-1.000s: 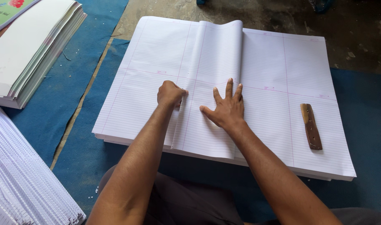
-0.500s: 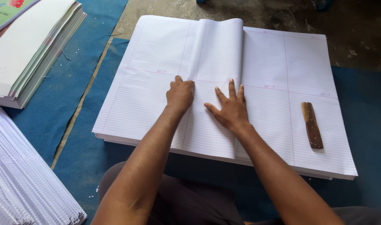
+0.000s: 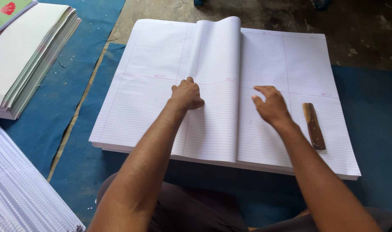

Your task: The person folds large lined paper sheets in half and presses the crease using a wooden block. They repeat this process for multiple sheets, stacking the folded sheets to the side.

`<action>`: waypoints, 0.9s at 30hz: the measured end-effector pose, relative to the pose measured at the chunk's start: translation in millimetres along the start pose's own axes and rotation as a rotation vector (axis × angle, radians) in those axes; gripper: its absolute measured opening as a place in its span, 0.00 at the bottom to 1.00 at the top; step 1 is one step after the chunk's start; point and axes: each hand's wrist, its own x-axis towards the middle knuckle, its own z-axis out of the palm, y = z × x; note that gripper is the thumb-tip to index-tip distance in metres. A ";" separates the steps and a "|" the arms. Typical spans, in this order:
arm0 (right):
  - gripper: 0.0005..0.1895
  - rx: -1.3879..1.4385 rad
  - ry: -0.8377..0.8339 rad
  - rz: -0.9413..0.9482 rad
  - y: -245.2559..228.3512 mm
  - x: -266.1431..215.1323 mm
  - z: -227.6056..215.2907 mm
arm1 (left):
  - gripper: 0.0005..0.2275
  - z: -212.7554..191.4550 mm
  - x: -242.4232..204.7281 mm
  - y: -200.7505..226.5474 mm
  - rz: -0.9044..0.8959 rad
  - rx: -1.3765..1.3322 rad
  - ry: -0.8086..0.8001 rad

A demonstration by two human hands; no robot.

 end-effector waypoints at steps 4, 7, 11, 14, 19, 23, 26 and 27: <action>0.26 -0.157 -0.012 0.220 29.2 -6.5 -21.7 | 0.30 -10.1 -9.5 13.5 0.008 0.035 -0.054; 0.28 -0.251 0.003 0.314 49.3 -13.6 -32.1 | 0.36 -12.2 -11.6 25.7 -0.013 0.056 -0.085; 0.33 -0.340 0.037 0.296 75.7 -20.2 -47.0 | 0.37 -14.3 -10.9 30.2 -0.051 0.023 -0.127; 0.36 -0.413 -0.014 0.418 90.1 -21.5 -57.1 | 0.37 -14.9 -9.9 33.1 -0.054 0.025 -0.139; 0.30 -0.441 -0.092 0.614 106.5 -26.9 -69.8 | 0.36 -15.8 -9.9 33.6 -0.063 0.009 -0.153; 0.25 -0.478 -0.202 0.683 108.4 -31.6 -78.3 | 0.38 -15.3 -10.6 31.9 -0.062 -0.005 -0.145; 0.22 -0.358 -0.200 0.718 102.8 -37.5 -84.3 | 0.39 -14.4 -9.5 31.9 -0.065 -0.002 -0.150; 0.22 -0.360 -0.201 0.723 100.1 -38.9 -85.3 | 0.39 -14.1 -9.2 31.8 -0.063 0.002 -0.153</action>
